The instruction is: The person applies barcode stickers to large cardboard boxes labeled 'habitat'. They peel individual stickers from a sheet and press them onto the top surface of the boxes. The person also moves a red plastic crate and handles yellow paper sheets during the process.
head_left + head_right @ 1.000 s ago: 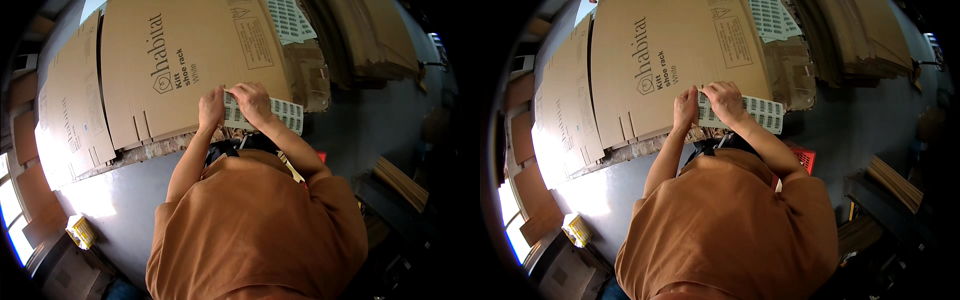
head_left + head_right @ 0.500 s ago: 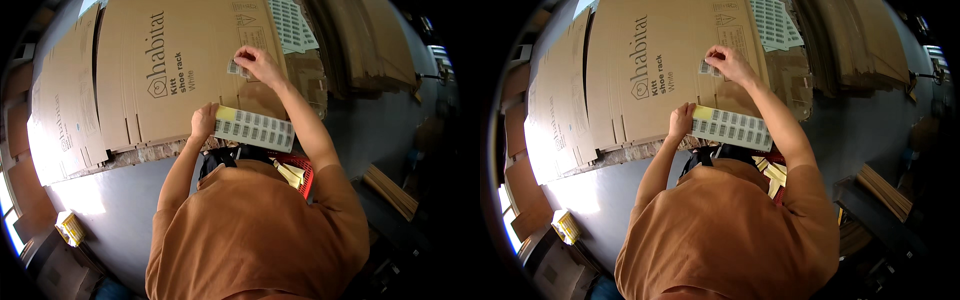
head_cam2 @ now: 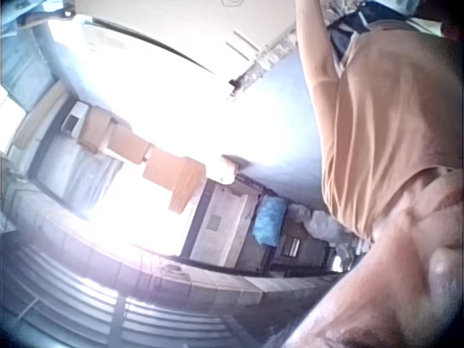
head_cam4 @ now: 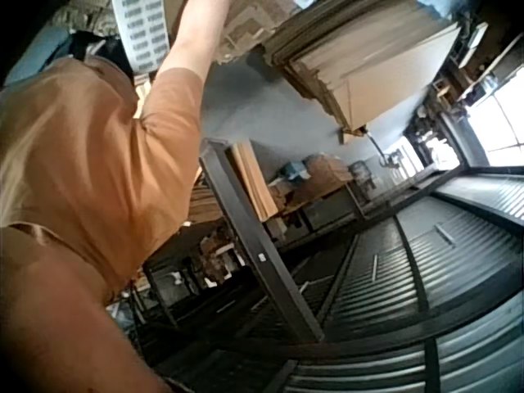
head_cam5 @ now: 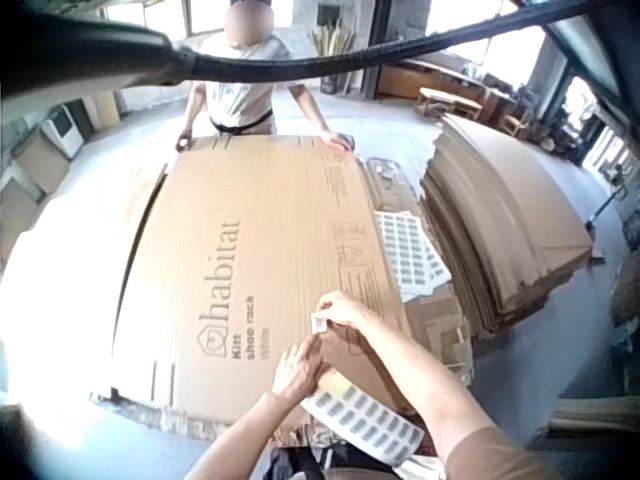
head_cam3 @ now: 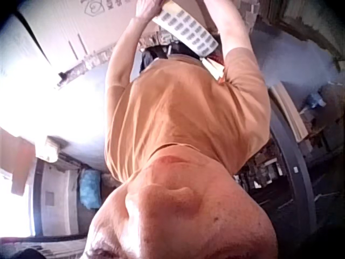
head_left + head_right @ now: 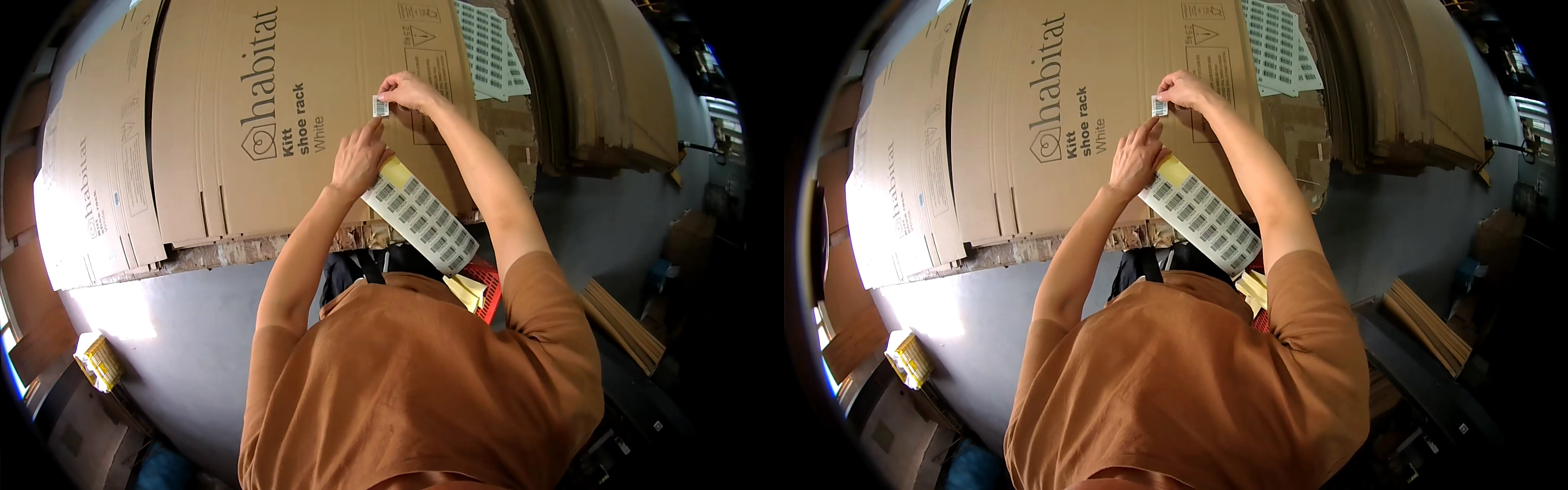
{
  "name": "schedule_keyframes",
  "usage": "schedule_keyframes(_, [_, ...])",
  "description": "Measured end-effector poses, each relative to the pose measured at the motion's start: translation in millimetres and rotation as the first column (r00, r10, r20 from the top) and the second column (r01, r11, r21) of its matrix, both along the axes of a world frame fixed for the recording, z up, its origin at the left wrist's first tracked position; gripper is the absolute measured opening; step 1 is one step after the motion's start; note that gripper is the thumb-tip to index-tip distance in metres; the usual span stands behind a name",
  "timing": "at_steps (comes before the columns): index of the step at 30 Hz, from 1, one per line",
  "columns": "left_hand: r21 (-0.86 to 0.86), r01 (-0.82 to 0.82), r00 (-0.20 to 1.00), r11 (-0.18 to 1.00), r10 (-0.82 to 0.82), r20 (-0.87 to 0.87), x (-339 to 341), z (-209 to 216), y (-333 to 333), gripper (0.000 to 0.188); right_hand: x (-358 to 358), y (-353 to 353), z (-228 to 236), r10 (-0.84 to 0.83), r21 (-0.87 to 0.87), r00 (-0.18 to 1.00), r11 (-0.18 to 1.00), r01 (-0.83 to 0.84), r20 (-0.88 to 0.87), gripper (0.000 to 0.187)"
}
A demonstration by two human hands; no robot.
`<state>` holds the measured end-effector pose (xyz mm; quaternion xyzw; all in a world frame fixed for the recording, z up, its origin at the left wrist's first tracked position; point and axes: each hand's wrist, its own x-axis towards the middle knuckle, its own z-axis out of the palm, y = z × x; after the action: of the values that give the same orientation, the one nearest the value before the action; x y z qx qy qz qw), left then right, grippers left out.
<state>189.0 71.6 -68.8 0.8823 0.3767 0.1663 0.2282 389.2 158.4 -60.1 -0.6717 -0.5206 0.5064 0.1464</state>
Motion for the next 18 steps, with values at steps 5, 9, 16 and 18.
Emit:
schedule_keyframes(5, [0.065,0.058,0.998,0.996,-0.06,0.037,7.0,-8.5,12.6,0.027,3.0,6.9,-14.3,-0.023,-0.011,0.999,1.0,0.024,0.039,0.013])
schedule_keyframes(9, [0.051,0.062,0.998,0.997,-0.062,-0.011,7.7,-14.4,15.8,0.028,-5.5,6.4,-9.5,-0.016,0.016,0.995,1.0,0.014,0.098,0.009])
schedule_keyframes(16, [0.032,0.014,0.999,0.999,-0.013,-0.038,11.5,-15.5,13.1,0.027,-28.1,-7.1,7.3,-0.075,0.237,0.827,0.969,-0.072,0.557,0.05])
schedule_keyframes(18, [0.036,0.045,0.999,0.998,-0.045,-0.007,2.4,-15.1,9.2,0.026,-21.2,-6.6,21.7,-0.148,0.254,0.807,0.967,-0.002,0.571,0.071])
